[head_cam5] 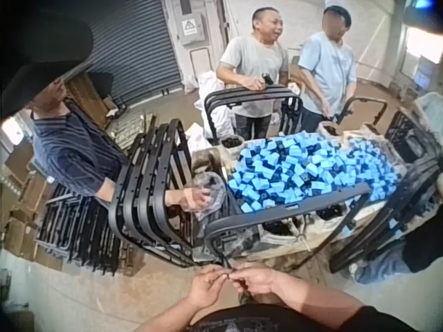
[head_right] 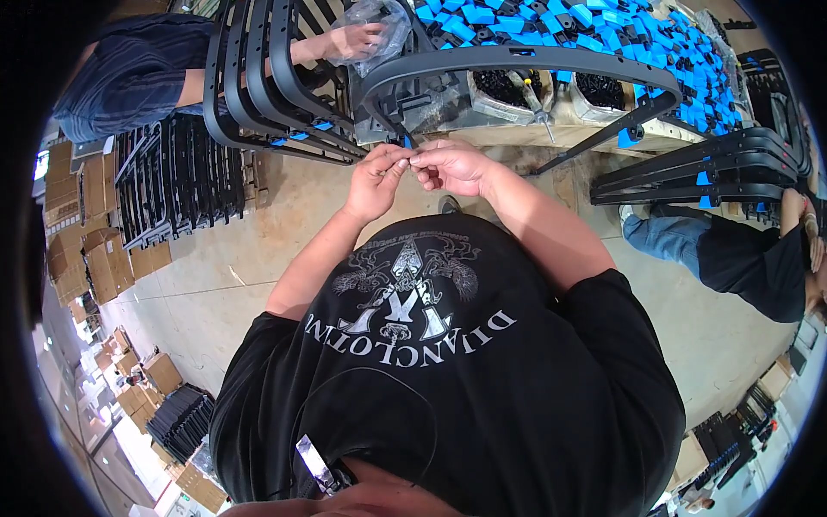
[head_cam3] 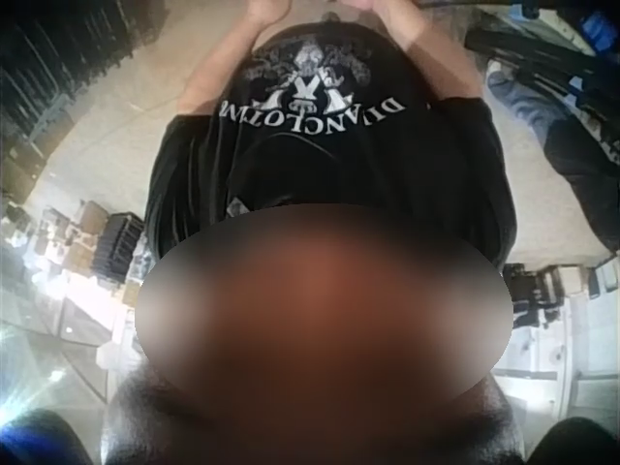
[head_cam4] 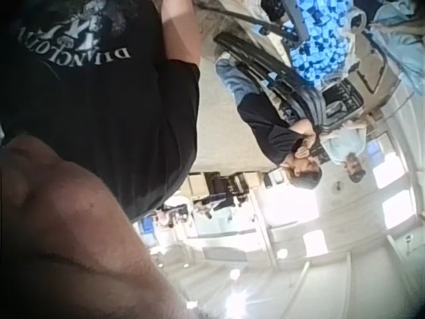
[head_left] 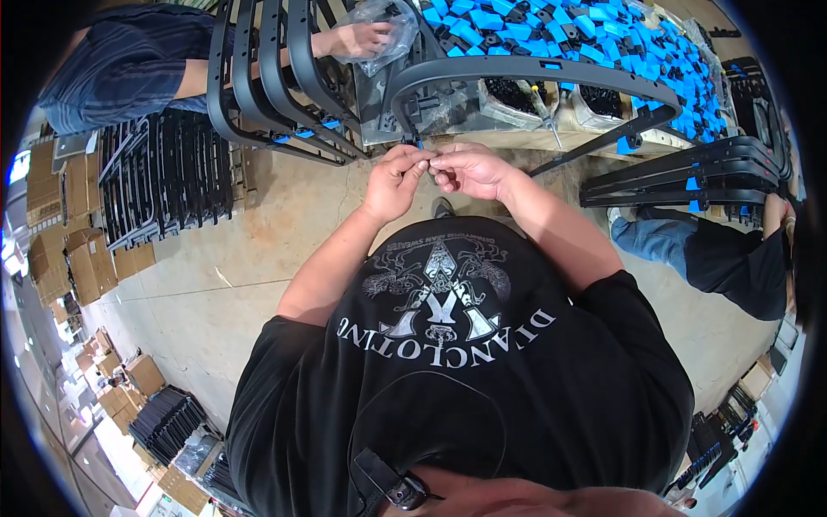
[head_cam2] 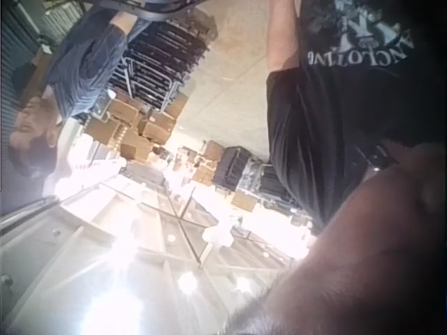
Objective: Assembling plastic caps onto metal chair frame components at a warehouse workbench.
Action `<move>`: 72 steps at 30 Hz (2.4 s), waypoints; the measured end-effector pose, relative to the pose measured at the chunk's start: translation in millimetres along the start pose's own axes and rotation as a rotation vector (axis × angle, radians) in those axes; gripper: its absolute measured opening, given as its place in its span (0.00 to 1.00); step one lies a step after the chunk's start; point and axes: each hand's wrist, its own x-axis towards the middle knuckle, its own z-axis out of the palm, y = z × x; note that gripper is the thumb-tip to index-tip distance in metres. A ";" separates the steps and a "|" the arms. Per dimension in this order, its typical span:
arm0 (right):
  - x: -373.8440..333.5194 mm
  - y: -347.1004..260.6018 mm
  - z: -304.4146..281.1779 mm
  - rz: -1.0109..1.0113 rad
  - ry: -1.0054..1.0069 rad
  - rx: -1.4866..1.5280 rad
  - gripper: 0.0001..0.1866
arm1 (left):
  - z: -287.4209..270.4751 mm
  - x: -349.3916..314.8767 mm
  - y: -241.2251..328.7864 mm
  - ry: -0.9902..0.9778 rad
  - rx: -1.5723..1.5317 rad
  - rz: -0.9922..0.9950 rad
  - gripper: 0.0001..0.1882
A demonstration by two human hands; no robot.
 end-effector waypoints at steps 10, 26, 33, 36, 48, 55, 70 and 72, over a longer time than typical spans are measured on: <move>40.8 -5.6 2.6 -0.254 0.346 -0.253 0.08 | -2.6 18.0 -14.4 0.072 0.575 -0.300 0.16; 46.5 -4.3 0.5 -0.334 0.430 -0.733 0.10 | -13.1 37.0 -2.8 -0.220 0.772 -0.397 0.19; 46.8 -2.3 3.5 -0.334 0.386 -0.577 0.09 | -13.5 35.8 -1.9 -0.231 0.789 -0.398 0.19; 41.9 -7.0 8.6 -0.229 0.418 -0.627 0.09 | -14.5 38.7 2.0 -0.257 0.780 -0.415 0.19; 48.7 -2.8 1.2 -0.344 0.448 -0.646 0.10 | -12.8 38.0 0.6 -0.235 0.757 -0.423 0.19; 51.5 2.6 0.7 -0.450 0.436 -0.538 0.08 | -14.1 37.9 2.0 -0.240 0.763 -0.405 0.19; 55.8 -3.5 14.2 -0.338 0.710 -0.942 0.27 | -14.7 39.9 11.1 -0.251 0.751 -0.341 0.18; 57.0 0.4 10.6 -0.340 0.655 -0.999 0.27 | -14.0 38.5 11.3 -0.256 0.750 -0.305 0.18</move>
